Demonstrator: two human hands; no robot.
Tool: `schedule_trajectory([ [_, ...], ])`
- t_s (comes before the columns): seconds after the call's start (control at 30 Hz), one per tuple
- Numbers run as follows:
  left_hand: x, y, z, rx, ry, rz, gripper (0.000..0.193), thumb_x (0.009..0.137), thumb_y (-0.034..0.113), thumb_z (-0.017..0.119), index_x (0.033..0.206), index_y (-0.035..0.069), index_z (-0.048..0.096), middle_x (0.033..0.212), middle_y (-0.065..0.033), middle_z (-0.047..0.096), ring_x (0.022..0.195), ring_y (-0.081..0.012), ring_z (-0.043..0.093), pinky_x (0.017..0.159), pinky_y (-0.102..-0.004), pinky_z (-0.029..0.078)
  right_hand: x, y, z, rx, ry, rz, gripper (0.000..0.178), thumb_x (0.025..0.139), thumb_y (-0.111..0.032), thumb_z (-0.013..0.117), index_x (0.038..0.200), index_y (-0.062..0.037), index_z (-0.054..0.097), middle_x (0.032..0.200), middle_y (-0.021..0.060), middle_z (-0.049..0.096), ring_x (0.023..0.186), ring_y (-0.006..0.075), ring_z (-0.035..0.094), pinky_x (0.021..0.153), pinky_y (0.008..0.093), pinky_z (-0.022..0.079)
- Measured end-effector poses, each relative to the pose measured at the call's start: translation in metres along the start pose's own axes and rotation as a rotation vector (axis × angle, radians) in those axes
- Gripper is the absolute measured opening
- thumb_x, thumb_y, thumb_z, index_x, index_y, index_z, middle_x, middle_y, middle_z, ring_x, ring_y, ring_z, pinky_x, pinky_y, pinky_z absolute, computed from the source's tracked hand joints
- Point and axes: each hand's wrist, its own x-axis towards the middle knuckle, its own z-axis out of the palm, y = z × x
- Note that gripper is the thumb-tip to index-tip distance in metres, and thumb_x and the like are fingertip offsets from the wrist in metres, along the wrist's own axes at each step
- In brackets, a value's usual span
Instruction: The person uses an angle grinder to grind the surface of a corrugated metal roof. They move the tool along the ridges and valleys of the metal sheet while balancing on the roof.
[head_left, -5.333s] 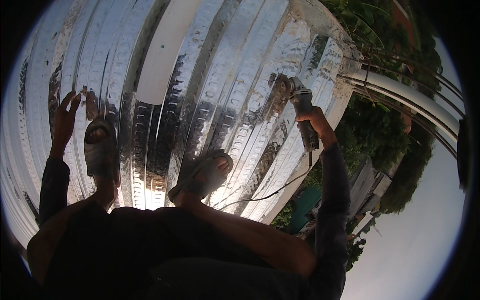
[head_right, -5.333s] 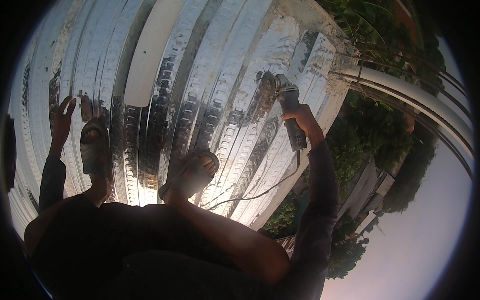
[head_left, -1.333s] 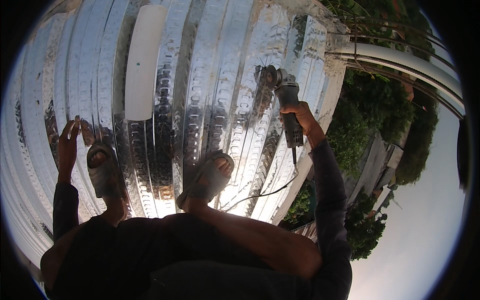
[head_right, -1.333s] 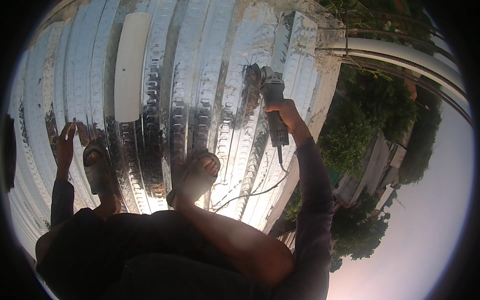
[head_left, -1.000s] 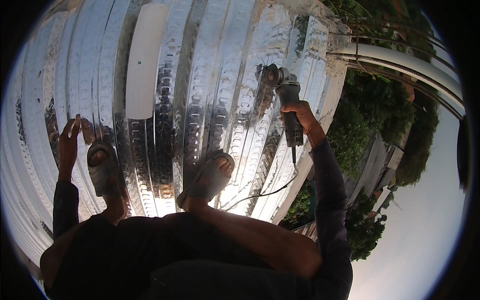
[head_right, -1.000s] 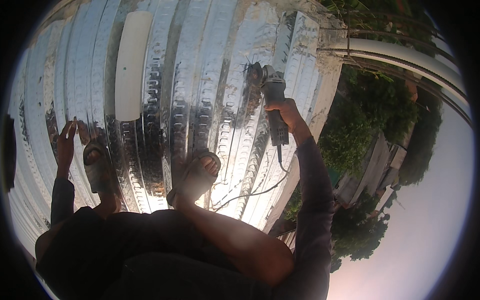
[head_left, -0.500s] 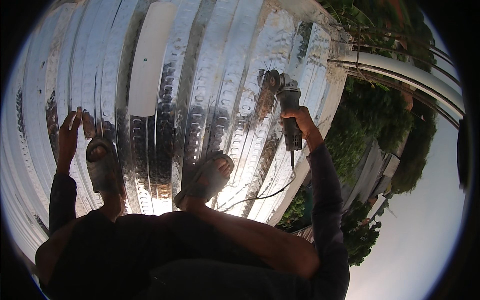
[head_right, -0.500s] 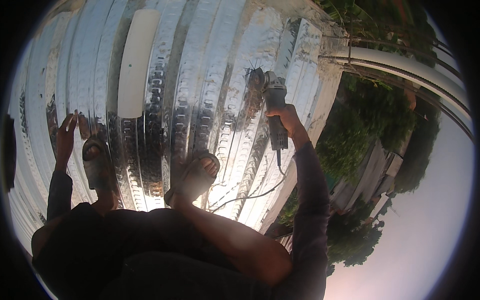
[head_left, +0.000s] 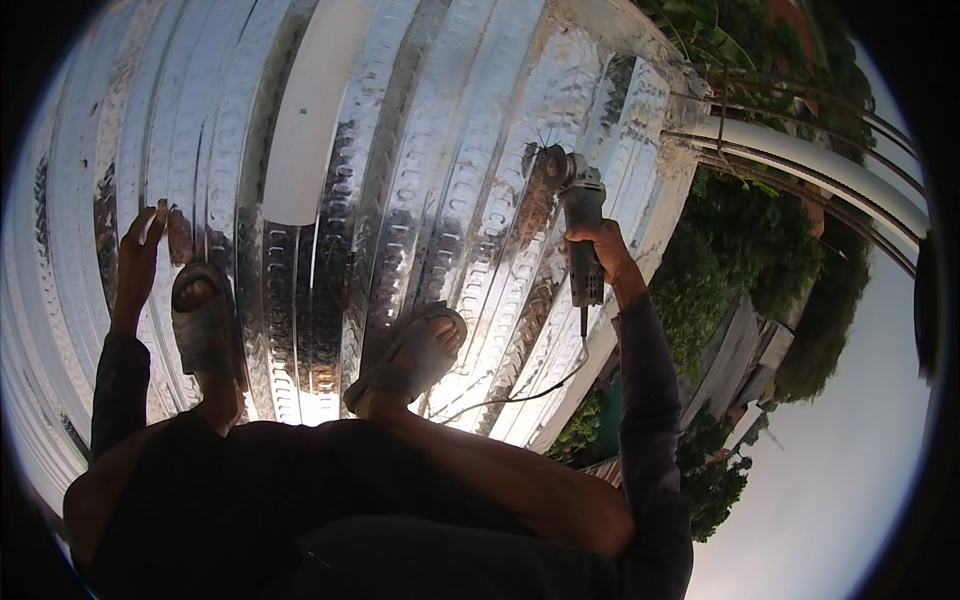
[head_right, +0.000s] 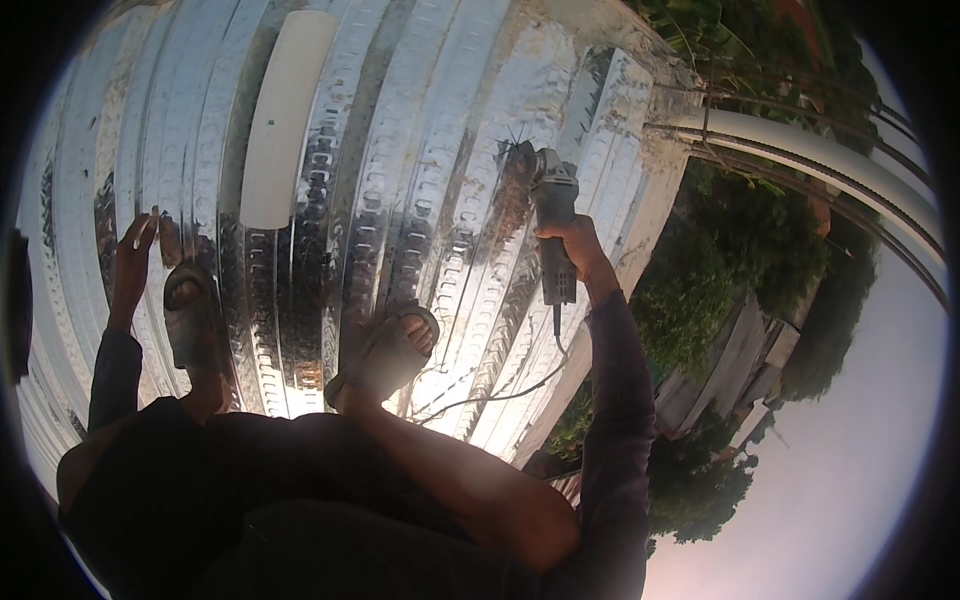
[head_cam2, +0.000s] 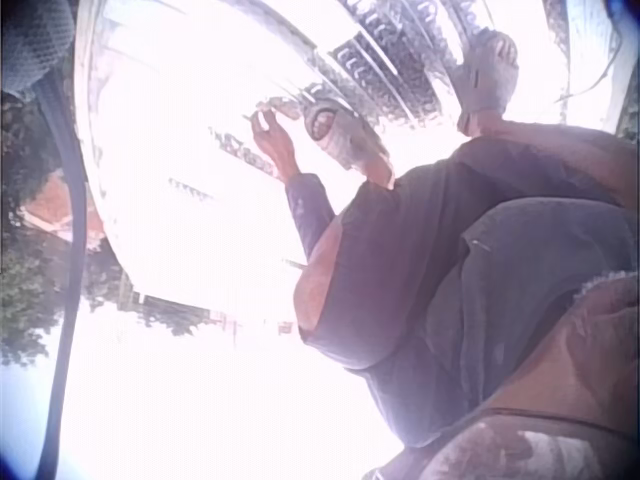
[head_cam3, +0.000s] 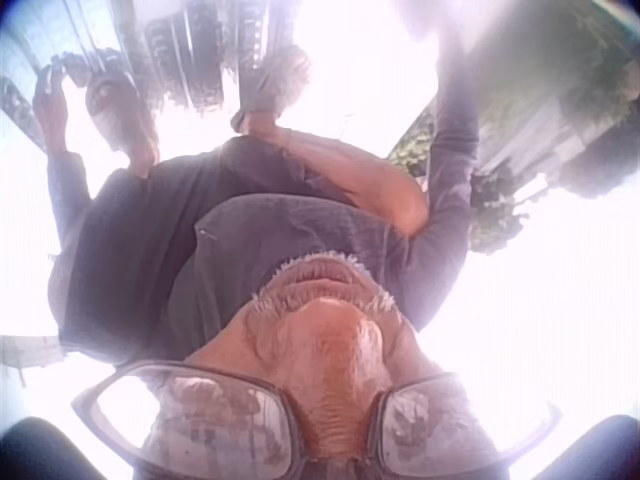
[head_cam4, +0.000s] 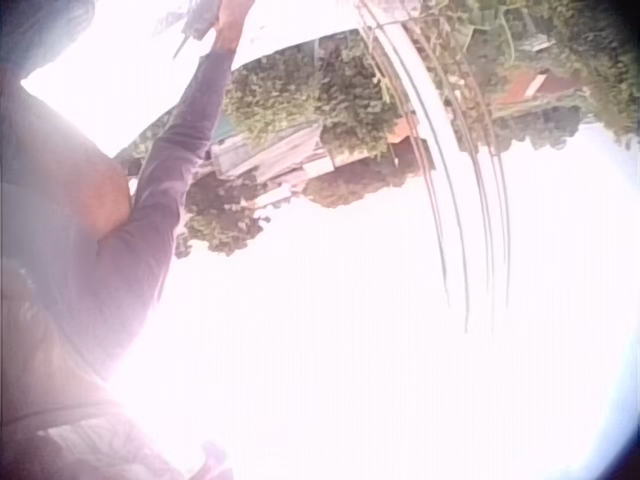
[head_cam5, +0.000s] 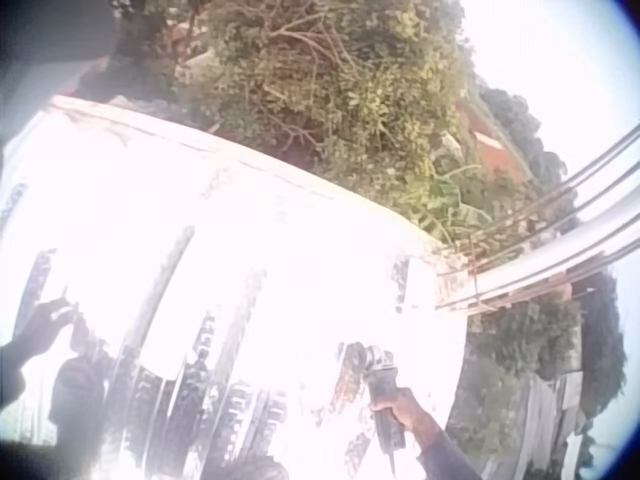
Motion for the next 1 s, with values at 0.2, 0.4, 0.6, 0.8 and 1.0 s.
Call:
schedule_trajectory([
  [0.2,-0.003,0.008,0.0,0.039,0.025,-0.013,0.074,0.1,0.057,0.062,0.14,-0.005,0.059,0.138,-0.0223,0.065,0.128,-0.0295,0.063,0.111,-0.0381,0.044,0.0,-0.002,0.0,0.011,-0.005,0.004,0.03,0.077,-0.014,0.079,0.096,0.0077,0.069,0.08,0.0126,0.069,0.061,0.0232,0.071,0.056,0.0375,0.057],
  [0.4,0.0,-0.002,0.001,0.004,0.009,0.019,0.07,0.101,0.055,0.062,0.14,-0.004,0.059,0.132,-0.0218,0.068,0.121,-0.0287,0.066,0.108,-0.0375,0.046,-0.001,-0.005,-0.001,0.018,-0.022,0.011,0.03,0.077,-0.013,0.079,0.096,0.0071,0.069,0.08,0.0122,0.069,0.061,0.0229,0.071,0.055,0.0375,0.058],
  [0.6,0.0,-0.006,0.003,0.029,0.03,0.051,0.064,0.103,0.049,0.061,0.139,-0.004,0.06,0.132,-0.0221,0.068,0.122,-0.0293,0.066,0.108,-0.0382,0.046,-0.001,-0.009,0.001,-0.008,-0.03,0.015,0.028,0.078,-0.015,0.079,0.095,0.0051,0.069,0.077,0.0112,0.069,0.06,0.0215,0.07,0.055,0.036,0.057],
  [0.8,-0.002,0.002,0.001,0.015,0.015,0.013,0.063,0.103,0.049,0.06,0.138,-0.004,0.061,0.135,-0.0231,0.066,0.129,-0.032,0.062,0.111,-0.0392,0.044,0.002,-0.006,-0.002,-0.025,-0.028,0.015,0.028,0.077,-0.018,0.079,0.093,0.0036,0.07,0.076,0.0098,0.069,0.06,0.0208,0.069,0.055,0.0361,0.057],
  [1.0,-0.001,0.003,0.001,0.026,0.008,0.011,0.064,0.103,0.05,0.06,0.139,-0.003,0.061,0.137,-0.0234,0.065,0.132,-0.0323,0.06,0.112,-0.0396,0.043,0.004,-0.006,-0.004,-0.064,-0.045,-0.008,0.028,0.077,-0.022,0.08,0.091,0.0009,0.072,0.074,0.0084,0.069,0.058,0.0197,0.068,0.055,0.0366,0.058],
])
